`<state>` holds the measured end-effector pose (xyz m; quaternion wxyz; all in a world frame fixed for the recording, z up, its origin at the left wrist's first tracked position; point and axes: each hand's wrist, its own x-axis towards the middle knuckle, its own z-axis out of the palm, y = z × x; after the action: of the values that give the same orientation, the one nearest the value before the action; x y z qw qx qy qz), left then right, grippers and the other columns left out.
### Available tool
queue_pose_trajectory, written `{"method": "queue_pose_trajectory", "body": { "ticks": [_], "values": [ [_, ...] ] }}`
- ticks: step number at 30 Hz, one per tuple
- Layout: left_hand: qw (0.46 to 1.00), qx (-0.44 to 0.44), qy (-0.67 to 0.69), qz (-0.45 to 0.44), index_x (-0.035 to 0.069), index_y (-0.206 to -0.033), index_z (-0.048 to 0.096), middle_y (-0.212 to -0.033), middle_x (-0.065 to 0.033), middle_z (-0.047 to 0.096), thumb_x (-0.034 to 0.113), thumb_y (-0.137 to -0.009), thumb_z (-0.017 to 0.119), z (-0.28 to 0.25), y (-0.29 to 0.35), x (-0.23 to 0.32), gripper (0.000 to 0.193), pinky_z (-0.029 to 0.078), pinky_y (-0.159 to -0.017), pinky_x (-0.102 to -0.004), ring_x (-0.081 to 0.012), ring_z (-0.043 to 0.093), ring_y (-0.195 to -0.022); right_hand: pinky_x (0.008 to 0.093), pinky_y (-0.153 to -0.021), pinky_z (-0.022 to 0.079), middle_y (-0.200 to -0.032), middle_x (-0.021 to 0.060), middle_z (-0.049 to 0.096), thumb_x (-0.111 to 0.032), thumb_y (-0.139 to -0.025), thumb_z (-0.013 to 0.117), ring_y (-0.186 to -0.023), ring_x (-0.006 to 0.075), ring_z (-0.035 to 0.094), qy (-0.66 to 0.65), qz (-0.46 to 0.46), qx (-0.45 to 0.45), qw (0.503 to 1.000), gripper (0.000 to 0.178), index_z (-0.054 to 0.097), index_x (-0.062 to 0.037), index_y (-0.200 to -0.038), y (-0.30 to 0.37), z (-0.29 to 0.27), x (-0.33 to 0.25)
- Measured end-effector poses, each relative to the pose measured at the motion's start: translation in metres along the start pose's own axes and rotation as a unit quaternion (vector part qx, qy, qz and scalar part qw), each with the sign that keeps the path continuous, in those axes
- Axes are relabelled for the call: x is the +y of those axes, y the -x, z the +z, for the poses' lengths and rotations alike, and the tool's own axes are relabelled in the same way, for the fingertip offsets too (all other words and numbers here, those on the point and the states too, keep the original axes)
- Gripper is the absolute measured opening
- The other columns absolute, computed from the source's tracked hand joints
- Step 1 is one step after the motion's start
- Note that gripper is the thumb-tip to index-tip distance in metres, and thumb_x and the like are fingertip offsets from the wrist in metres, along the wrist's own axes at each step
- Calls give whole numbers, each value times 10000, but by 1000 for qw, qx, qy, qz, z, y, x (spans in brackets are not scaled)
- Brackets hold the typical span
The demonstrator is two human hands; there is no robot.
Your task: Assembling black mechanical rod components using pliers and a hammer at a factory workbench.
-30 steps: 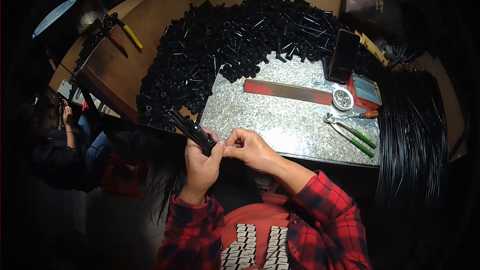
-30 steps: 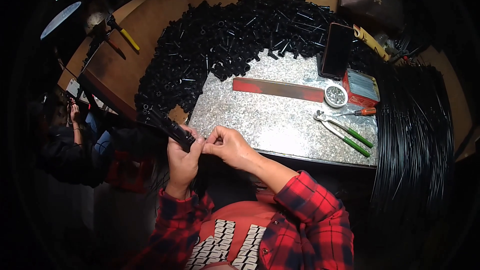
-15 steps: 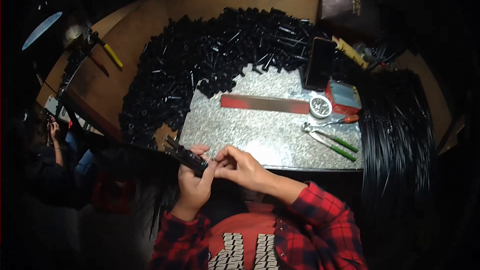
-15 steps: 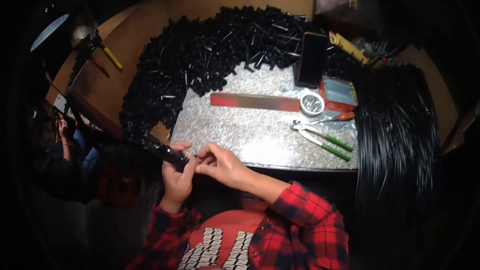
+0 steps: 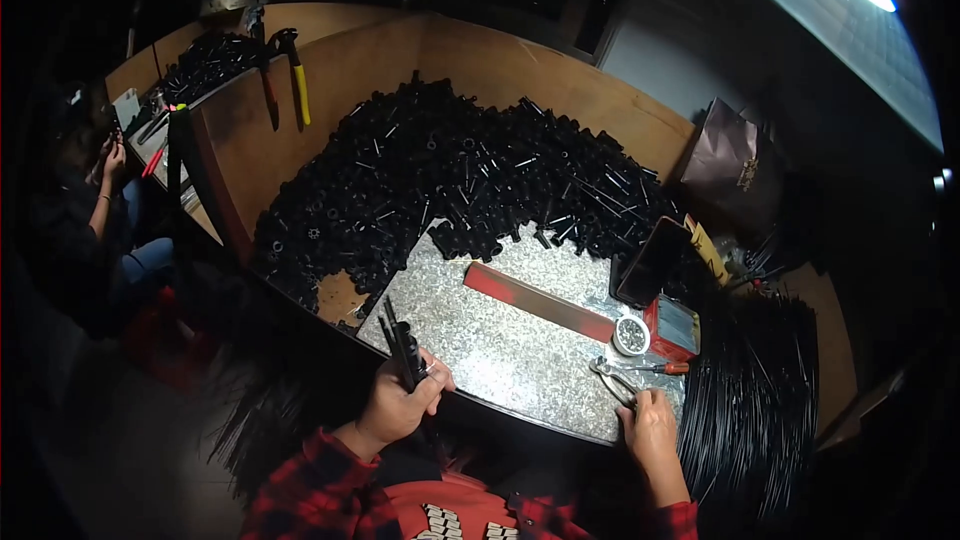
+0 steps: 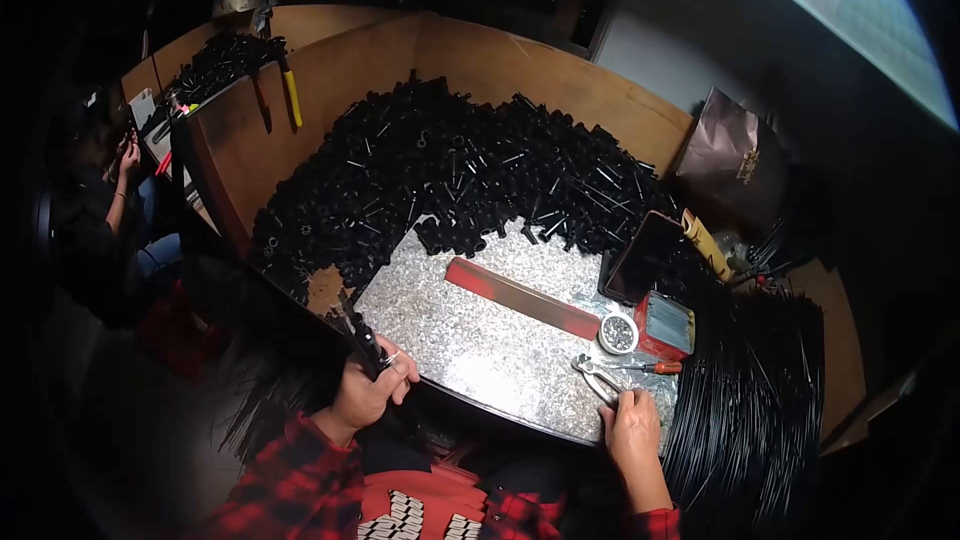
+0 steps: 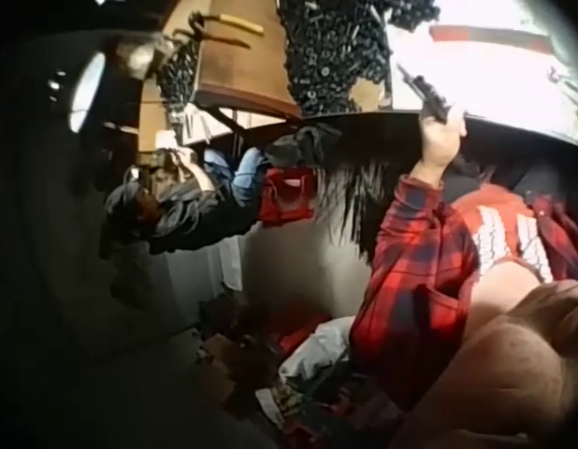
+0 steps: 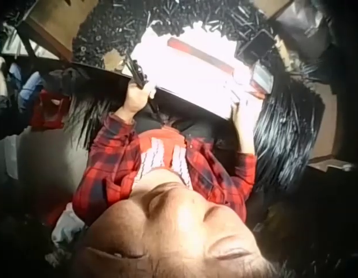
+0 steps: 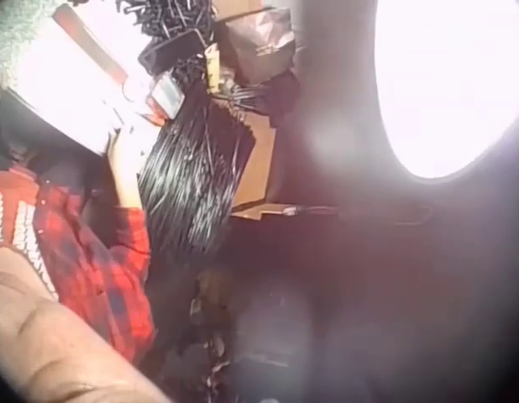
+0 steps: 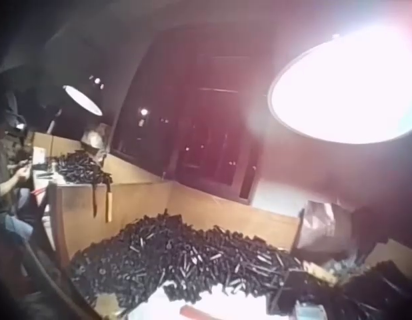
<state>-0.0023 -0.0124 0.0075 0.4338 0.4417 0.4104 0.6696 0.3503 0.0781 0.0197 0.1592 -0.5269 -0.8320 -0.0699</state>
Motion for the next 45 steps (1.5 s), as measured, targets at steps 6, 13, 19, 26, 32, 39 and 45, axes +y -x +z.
{"method": "queue_pose_trajectory", "body": {
  "ticks": [6, 13, 19, 26, 32, 39, 45],
  "values": [
    [1000, 7, -26, 8, 27, -927, 429, -790, -144, 624, 31, -915, 492, -1, -3, 1, 65, 465, -559, -243, -111, 534, -557, 454, -742, 461, -949, 233, 552, -156, -776, 686, -857, 400, 556, 17, -11, 18, 1000, 260, 530, 35, -861, -1, 5, 12],
    [996, -16, -35, 81, 34, -947, 426, -947, -169, 623, 39, -932, 489, -6, -1, -1, 65, 473, -858, -360, -223, 602, -912, 463, -679, 442, -834, 216, 545, -136, -797, 649, -785, 394, 546, 40, -18, -37, 998, 213, 508, 23, -815, 2, -9, 2],
    [995, -63, -27, 72, 51, -950, 398, -1038, -188, 604, 6, -923, 488, 0, 2, -3, 104, 420, -984, -429, -270, 574, -1073, 412, -570, 434, -710, 184, 541, -134, -885, 583, -664, 370, 563, -297, 64, 12, 953, 182, 482, 5, -825, -2, -9, -23],
    [998, -49, 43, -5, 67, -902, 383, -641, -31, 430, -17, -905, 528, 8, 4, -2, 167, 414, -467, -285, -104, 440, -466, 392, -578, 425, -731, 149, 527, -106, -803, 666, -665, 327, 547, -339, -3, -149, 929, 215, 471, -16, -799, -26, -48, -76],
    [990, -118, 66, 40, 84, -994, 334, -604, -7, 448, 115, -782, 746, -3, 3, -17, 465, 369, -453, -249, -97, 430, -454, 529, -951, 373, -1112, 157, 513, -125, -682, 749, -1092, 334, 513, -40, -196, 160, 967, 299, 504, -56, -838, -43, -52, -108],
    [982, -115, 132, -74, 62, -1127, 274, -711, 34, 497, 319, -603, 870, 9, 12, -2, 834, 393, -545, -164, -34, 480, -576, 631, -1068, 208, -1247, 118, 478, -176, -764, 685, -1275, 330, 407, 48, -246, 187, 950, 267, 590, -34, -968, -40, -44, -120],
    [992, -59, 82, -73, 75, -1116, 306, -724, -1, 533, 361, -526, 870, 9, 15, -12, 864, 370, -508, -179, -54, 482, -587, 515, -961, 390, -1082, 159, 552, -148, -736, 646, -1035, 308, 545, 24, -296, 149, 943, 201, 578, -10, -865, -40, -49, -128]
  ]
}}
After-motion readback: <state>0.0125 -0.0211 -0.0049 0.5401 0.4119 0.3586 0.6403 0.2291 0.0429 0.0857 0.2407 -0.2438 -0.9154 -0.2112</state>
